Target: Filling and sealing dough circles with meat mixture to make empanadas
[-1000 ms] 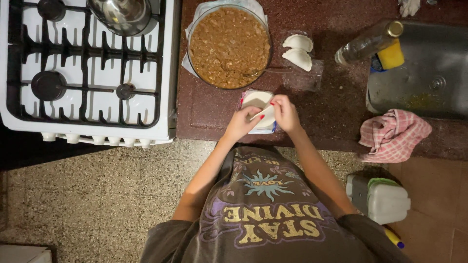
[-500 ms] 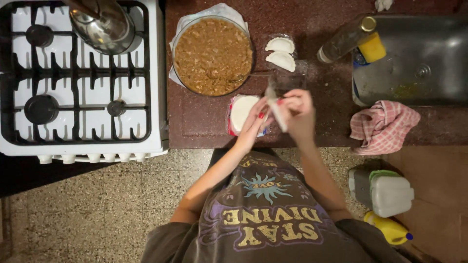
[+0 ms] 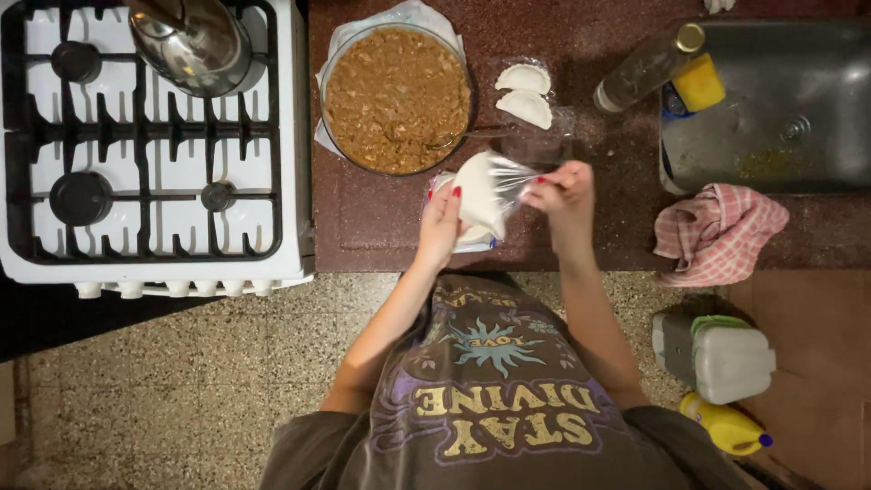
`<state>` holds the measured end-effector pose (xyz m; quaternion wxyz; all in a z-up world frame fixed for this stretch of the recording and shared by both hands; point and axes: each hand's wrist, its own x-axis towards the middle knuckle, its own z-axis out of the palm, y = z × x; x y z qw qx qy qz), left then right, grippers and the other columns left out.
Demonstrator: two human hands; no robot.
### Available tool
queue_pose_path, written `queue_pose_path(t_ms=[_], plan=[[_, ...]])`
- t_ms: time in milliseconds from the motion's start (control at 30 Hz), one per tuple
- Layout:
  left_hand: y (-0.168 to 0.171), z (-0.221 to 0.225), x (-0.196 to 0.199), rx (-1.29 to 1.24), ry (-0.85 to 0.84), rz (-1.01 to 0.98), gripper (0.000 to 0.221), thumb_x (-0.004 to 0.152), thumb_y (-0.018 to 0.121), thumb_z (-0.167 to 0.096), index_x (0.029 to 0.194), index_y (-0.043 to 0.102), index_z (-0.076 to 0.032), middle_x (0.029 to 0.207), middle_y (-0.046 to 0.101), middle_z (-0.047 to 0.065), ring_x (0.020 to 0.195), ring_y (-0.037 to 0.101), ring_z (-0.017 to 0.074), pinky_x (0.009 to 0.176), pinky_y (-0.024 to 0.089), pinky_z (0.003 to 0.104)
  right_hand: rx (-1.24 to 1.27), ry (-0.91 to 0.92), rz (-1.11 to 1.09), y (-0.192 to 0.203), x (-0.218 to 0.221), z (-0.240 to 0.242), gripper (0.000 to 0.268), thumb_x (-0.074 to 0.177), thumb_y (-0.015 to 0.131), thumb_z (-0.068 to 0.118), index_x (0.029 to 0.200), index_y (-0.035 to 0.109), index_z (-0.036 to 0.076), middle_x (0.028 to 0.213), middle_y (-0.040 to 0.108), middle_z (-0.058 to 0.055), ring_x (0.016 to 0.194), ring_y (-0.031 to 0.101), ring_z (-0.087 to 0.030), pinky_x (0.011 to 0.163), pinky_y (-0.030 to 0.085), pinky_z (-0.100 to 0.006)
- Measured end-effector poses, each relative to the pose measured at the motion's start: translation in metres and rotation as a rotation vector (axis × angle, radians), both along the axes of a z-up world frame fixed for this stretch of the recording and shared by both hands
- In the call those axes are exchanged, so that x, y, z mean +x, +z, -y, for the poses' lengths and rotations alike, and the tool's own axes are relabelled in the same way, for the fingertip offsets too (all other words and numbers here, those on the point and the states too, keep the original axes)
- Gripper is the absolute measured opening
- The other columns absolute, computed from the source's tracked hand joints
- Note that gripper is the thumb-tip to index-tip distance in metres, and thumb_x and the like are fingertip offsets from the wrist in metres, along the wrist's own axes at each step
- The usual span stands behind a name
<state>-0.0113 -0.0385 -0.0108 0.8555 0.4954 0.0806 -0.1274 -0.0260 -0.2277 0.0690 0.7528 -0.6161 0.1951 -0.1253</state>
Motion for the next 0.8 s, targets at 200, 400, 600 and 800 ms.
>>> queue_pose_path(t_ms=[200, 400, 600, 800], plan=[[0.036, -0.028, 0.007, -0.266, 0.088, -0.111, 0.035, 0.107, 0.053, -0.013, 0.136, 0.053, 0.007, 0.119, 0.067, 0.030, 0.103, 0.072, 0.0391, 0.083, 0.062, 0.052, -0.079, -0.166, 0.007, -0.007, 0.000, 0.037, 0.023, 0.103, 0.044, 0.000, 0.112, 0.032, 0.018, 0.110, 0.045, -0.009, 0.096, 0.070, -0.028, 0.084, 0.071, -0.046], [0.035, -0.058, 0.005, -0.348, 0.070, -0.024, 0.039, 0.102, 0.060, -0.009, 0.138, 0.053, 0.005, 0.127, 0.065, 0.026, 0.111, 0.070, 0.0361, 0.092, 0.060, 0.050, -0.794, -0.376, 0.105, -0.059, 0.011, 0.094, 0.033, 0.103, 0.039, -0.013, 0.122, 0.032, 0.013, 0.112, 0.037, -0.009, 0.108, 0.042, -0.024, 0.107, 0.036, -0.045], [0.035, -0.076, -0.001, -0.327, 0.130, -0.057, 0.045, 0.091, 0.068, 0.007, 0.134, 0.055, 0.004, 0.120, 0.070, 0.023, 0.105, 0.072, 0.0349, 0.087, 0.062, 0.050, -0.697, -0.219, 0.185, -0.030, 0.024, 0.073, 0.026, 0.109, 0.042, -0.002, 0.126, 0.031, 0.015, 0.114, 0.046, -0.012, 0.088, 0.053, -0.024, 0.086, 0.045, -0.036], [0.078, -0.092, -0.007, -0.817, 0.157, -0.211, 0.053, 0.090, 0.074, -0.026, 0.137, 0.058, -0.010, 0.136, 0.064, 0.017, 0.125, 0.062, 0.0376, 0.106, 0.050, 0.064, -0.426, -0.085, 0.310, -0.083, 0.047, 0.095, 0.035, 0.113, 0.058, 0.010, 0.129, 0.029, 0.021, 0.116, 0.055, -0.005, 0.082, 0.058, -0.012, 0.070, 0.049, -0.025]])
